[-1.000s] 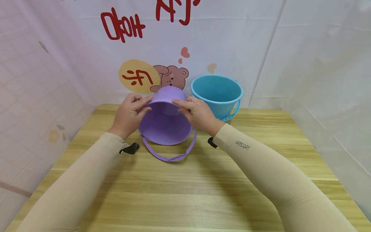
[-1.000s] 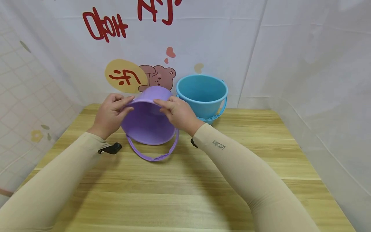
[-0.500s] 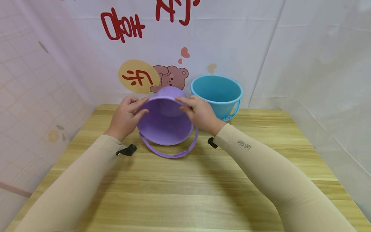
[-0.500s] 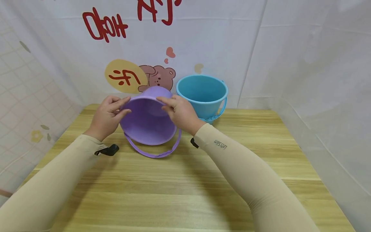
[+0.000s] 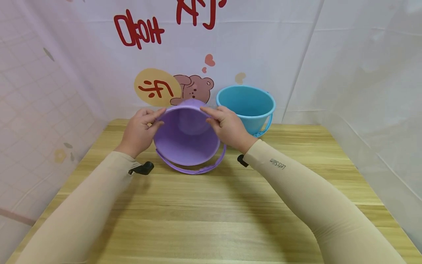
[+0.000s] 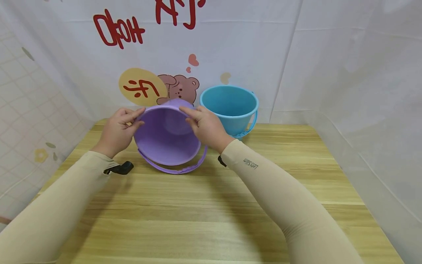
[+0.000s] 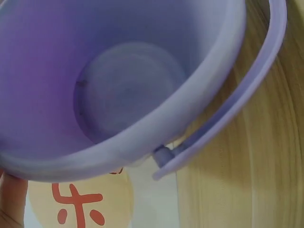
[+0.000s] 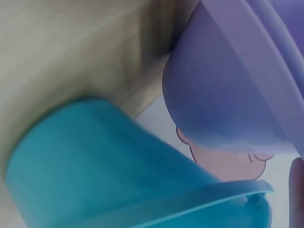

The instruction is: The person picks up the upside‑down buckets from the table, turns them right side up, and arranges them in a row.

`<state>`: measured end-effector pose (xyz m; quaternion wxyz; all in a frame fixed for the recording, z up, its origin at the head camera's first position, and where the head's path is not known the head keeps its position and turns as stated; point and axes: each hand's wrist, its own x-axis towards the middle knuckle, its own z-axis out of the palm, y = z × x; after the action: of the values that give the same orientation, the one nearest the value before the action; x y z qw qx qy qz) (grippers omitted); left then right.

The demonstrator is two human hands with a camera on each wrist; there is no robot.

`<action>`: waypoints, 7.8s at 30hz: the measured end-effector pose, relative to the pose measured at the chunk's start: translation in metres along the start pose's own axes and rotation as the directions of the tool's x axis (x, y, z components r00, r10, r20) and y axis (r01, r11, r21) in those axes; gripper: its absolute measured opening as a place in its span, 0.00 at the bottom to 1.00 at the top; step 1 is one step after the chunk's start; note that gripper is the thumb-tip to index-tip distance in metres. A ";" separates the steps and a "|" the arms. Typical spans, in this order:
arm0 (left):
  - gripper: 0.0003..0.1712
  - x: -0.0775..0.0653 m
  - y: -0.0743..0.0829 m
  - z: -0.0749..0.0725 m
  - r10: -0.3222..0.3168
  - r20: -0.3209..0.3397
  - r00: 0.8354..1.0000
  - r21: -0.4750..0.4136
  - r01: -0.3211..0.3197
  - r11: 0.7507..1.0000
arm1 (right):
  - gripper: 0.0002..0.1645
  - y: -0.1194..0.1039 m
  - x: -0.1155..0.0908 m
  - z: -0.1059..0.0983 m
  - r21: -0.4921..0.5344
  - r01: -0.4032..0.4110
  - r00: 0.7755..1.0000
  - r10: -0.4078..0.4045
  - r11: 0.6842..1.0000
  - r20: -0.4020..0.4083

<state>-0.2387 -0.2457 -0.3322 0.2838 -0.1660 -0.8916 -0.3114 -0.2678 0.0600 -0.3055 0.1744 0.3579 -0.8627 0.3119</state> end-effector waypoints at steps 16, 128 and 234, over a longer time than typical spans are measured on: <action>0.25 0.009 0.008 -0.007 -0.074 0.050 0.996 -0.018 0.075 0.997 | 0.33 -0.002 0.009 -0.007 -0.037 -0.015 0.994 0.019 0.999 0.112; 0.76 -0.013 -0.009 -0.031 -0.198 0.410 0.890 -0.030 0.230 0.973 | 0.76 -0.003 -0.007 -0.002 -0.066 -0.200 0.951 0.209 0.978 0.229; 0.40 0.003 0.023 0.038 -0.304 -0.065 0.951 0.048 0.307 0.950 | 0.39 -0.021 -0.004 0.047 -0.419 -0.121 0.984 0.164 0.900 0.068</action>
<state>-0.2456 -0.2032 -0.3447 0.2619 -0.0089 -0.9067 -0.3303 -0.2535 0.0196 -0.3344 0.1789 0.2640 -0.9407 0.1156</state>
